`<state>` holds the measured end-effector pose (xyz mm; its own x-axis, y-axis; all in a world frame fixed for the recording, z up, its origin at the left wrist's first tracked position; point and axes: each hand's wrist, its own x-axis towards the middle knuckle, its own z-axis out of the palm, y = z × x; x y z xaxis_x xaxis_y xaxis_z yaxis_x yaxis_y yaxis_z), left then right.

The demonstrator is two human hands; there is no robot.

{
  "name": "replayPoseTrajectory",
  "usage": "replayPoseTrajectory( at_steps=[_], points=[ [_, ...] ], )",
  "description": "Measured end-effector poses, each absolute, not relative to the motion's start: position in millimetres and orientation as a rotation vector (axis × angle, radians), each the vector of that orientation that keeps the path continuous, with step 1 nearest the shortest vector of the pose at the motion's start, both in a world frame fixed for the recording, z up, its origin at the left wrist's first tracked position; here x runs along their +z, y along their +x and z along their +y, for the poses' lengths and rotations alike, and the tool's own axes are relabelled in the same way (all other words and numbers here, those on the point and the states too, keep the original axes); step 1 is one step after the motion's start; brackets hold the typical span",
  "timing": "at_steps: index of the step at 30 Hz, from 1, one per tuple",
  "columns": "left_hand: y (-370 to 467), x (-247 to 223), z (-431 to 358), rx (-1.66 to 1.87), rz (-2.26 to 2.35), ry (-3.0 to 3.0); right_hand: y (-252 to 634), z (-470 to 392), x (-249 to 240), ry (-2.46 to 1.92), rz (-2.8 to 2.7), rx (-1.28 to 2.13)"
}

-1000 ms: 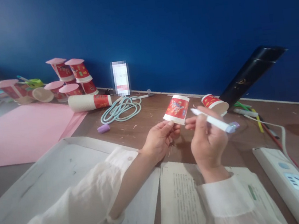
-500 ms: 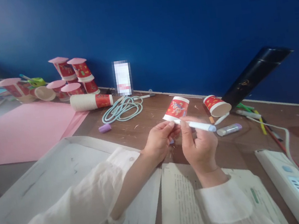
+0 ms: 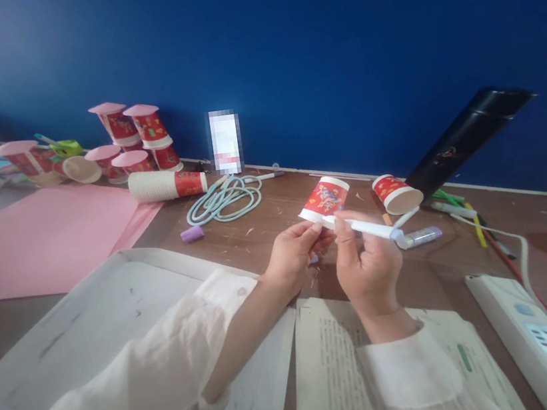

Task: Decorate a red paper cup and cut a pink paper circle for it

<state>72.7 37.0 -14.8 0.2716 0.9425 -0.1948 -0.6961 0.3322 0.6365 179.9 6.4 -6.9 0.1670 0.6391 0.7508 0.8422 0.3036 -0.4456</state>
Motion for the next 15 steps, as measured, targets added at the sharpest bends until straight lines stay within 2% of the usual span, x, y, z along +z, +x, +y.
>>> replayPoseTrajectory(
  at_steps=[15],
  points=[
    [73.8, -13.6, 36.9, 1.177, 0.648, 0.452, 178.1, 4.8, -6.4, -1.434, -1.516, -0.286]
  ],
)
